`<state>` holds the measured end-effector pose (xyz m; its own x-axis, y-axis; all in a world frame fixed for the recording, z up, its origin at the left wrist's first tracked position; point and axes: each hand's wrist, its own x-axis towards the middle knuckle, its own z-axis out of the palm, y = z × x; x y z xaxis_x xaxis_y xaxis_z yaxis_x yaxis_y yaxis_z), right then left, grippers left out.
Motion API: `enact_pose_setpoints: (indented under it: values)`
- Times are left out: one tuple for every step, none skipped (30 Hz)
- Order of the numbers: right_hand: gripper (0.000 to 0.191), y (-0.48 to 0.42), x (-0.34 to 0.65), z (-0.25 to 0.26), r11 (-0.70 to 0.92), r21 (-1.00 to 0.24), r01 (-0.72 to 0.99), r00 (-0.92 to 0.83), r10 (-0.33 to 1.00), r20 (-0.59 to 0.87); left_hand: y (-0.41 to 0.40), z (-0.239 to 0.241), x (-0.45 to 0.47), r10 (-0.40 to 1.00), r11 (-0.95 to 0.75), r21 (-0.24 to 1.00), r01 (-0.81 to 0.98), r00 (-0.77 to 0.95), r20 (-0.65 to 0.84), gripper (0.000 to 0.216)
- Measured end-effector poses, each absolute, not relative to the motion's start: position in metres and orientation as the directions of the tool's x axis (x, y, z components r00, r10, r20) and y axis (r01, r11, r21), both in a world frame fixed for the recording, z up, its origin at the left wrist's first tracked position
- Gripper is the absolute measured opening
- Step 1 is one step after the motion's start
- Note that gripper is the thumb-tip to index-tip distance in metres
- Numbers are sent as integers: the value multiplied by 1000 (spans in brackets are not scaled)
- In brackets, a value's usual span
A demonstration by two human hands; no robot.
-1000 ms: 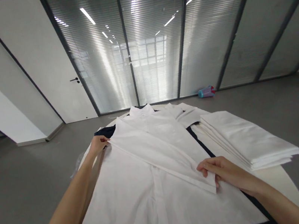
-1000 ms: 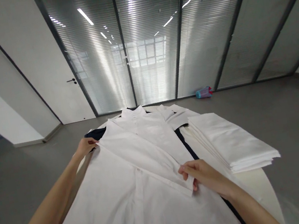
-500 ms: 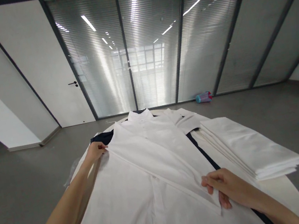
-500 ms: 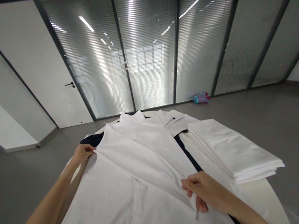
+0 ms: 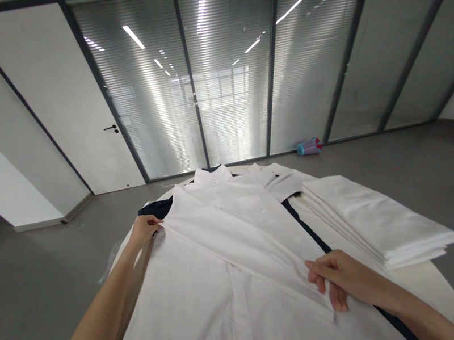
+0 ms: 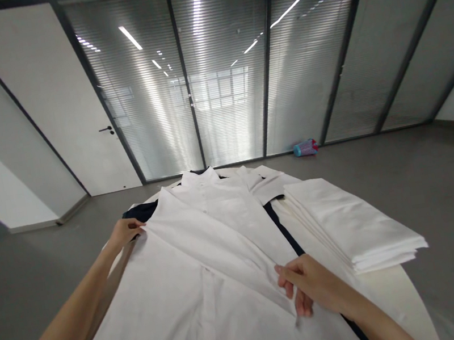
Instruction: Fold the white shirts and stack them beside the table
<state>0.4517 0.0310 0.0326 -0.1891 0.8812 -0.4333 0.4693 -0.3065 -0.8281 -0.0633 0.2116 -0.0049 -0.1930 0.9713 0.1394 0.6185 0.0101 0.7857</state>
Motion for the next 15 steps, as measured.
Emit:
enact_pose_setpoints:
  values:
    - [62, 30, 453, 33, -289, -823, 489, -197, 882, -427, 210, -2, -63, 977, 11, 790, 614, -176, 123, 14]
    - [63, 30, 455, 35, -260, -817, 514, -209, 886, -413, 208, 2, -64, 983, 8, 795, 607, -151, 105, 15]
    - [64, 29, 456, 38, -222, -812, 540, -220, 893, -391, 207, 7, -64, 987, -3, 796, 605, -127, 100, 17]
    - [63, 28, 456, 42, -181, -808, 561, -230, 903, -363, 207, 13, -63, 988, -19, 787, 617, -110, 111, 18]
    - [62, 28, 456, 47, -141, -805, 576, -238, 913, -330, 208, 19, -61, 984, -43, 762, 646, -103, 143, 20]
    - [60, 28, 453, 52, -100, -802, 589, -242, 925, -293, 211, 25, -56, 976, -71, 718, 693, -99, 192, 22]
    - [57, 29, 448, 57, -53, -797, 601, -243, 938, -246, 216, 31, -50, 965, -98, 654, 750, -90, 248, 23]
    - [53, 30, 442, 61, 5, -788, 615, -247, 951, -187, 222, 36, -40, 953, -123, 576, 808, -66, 297, 25]
    - [49, 32, 434, 63, 75, -770, 634, -254, 960, -116, 230, 40, -28, 944, -145, 487, 861, -27, 328, 27]
    - [47, 35, 426, 63, 155, -738, 657, -266, 963, -34, 239, 42, -14, 939, -166, 403, 900, 20, 342, 30]
    - [45, 39, 417, 60, 236, -690, 685, -284, 958, 45, 248, 42, 1, 936, -188, 331, 925, 66, 345, 33]
    - [46, 42, 408, 56, 307, -628, 715, -310, 945, 109, 257, 40, 16, 935, -204, 278, 939, 103, 338, 37]
    - [50, 46, 400, 49, 362, -559, 746, -341, 929, 147, 265, 37, 30, 934, -216, 247, 945, 127, 333, 41]
    - [56, 49, 393, 41, 400, -491, 773, -373, 914, 157, 273, 31, 41, 933, -219, 217, 951, 139, 332, 45]
    - [63, 52, 388, 33, 424, -432, 796, -403, 904, 144, 279, 24, 50, 931, -212, 180, 960, 142, 337, 48]
